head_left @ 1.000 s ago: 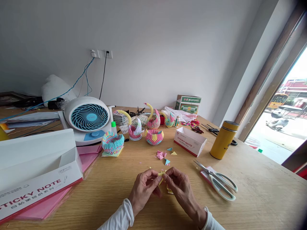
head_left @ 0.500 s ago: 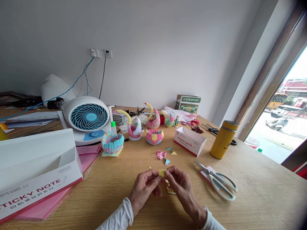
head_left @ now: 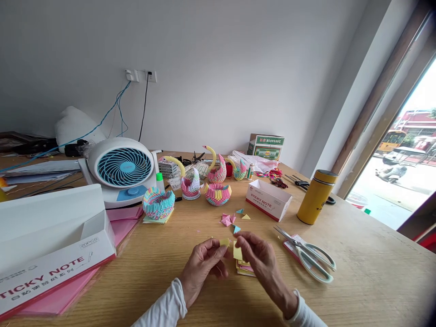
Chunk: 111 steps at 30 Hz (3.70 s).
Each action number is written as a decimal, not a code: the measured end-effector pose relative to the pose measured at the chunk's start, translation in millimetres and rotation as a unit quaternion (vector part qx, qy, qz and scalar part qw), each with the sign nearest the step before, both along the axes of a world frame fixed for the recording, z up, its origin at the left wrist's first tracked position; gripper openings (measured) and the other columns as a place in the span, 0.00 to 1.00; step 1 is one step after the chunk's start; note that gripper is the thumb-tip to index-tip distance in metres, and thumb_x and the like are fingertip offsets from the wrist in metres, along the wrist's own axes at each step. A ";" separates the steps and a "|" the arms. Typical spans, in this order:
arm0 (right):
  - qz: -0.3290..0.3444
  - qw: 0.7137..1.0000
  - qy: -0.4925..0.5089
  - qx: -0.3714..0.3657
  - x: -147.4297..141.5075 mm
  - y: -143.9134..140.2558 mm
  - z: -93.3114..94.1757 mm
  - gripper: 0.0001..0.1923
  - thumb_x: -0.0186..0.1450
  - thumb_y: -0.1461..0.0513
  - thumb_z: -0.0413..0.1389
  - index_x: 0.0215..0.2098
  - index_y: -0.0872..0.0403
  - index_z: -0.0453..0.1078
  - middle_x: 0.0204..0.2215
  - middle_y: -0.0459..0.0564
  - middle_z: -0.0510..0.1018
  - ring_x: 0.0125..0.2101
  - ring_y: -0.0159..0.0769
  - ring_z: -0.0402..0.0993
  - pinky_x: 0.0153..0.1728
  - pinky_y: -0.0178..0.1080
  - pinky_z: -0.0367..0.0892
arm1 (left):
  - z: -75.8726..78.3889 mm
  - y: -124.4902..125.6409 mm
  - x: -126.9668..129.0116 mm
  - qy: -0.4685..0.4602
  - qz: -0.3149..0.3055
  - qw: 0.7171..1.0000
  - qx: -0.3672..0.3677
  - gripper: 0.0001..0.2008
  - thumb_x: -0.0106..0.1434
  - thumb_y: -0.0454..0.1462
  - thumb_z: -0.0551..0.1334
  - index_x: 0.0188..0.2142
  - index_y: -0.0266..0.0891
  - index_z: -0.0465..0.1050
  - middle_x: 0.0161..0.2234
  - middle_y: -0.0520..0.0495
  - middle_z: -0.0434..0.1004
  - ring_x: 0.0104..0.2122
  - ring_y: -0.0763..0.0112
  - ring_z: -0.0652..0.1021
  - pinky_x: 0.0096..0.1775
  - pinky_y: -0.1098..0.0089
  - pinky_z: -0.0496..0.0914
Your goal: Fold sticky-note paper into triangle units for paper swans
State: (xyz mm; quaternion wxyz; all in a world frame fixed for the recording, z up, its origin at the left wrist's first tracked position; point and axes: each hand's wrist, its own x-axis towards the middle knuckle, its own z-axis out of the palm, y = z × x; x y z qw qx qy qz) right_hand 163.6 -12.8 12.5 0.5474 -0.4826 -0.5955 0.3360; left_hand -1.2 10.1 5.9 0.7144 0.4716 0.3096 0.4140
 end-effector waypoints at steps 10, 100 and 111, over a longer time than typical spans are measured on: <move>-0.273 0.824 -0.495 0.046 176.3 -35.5 -22.0 0.16 0.65 0.54 0.47 0.38 0.51 0.74 0.36 0.56 0.80 0.31 0.46 0.78 0.28 0.42 0.72 | -0.1 7.5 -11.5 -0.162 -0.036 0.969 -0.184 0.17 0.44 0.38 0.76 0.33 0.33 0.78 0.25 0.53 0.77 0.16 0.83 0.72 0.16 0.82 0.66; 0.074 0.942 -0.317 -0.075 43.0 -30.7 14.5 0.15 0.62 0.52 0.54 0.42 0.52 0.65 0.21 0.41 0.68 0.20 0.30 0.60 0.21 0.32 0.55 | -3.5 9.0 -7.1 -0.006 0.074 0.994 -0.079 0.16 0.50 0.45 0.70 0.28 0.36 0.69 0.23 0.53 0.75 0.16 0.81 0.71 0.18 0.80 0.54; -0.190 0.836 -0.513 -0.025 195.3 -29.7 -22.2 0.12 0.57 0.55 0.51 0.38 0.48 0.67 0.26 0.51 0.80 0.25 0.44 0.78 0.23 0.39 0.69 | -1.4 6.5 -6.4 0.018 0.075 0.995 -0.058 0.20 0.51 0.50 0.68 0.35 0.36 0.75 0.31 0.49 0.76 0.19 0.82 0.72 0.19 0.79 0.52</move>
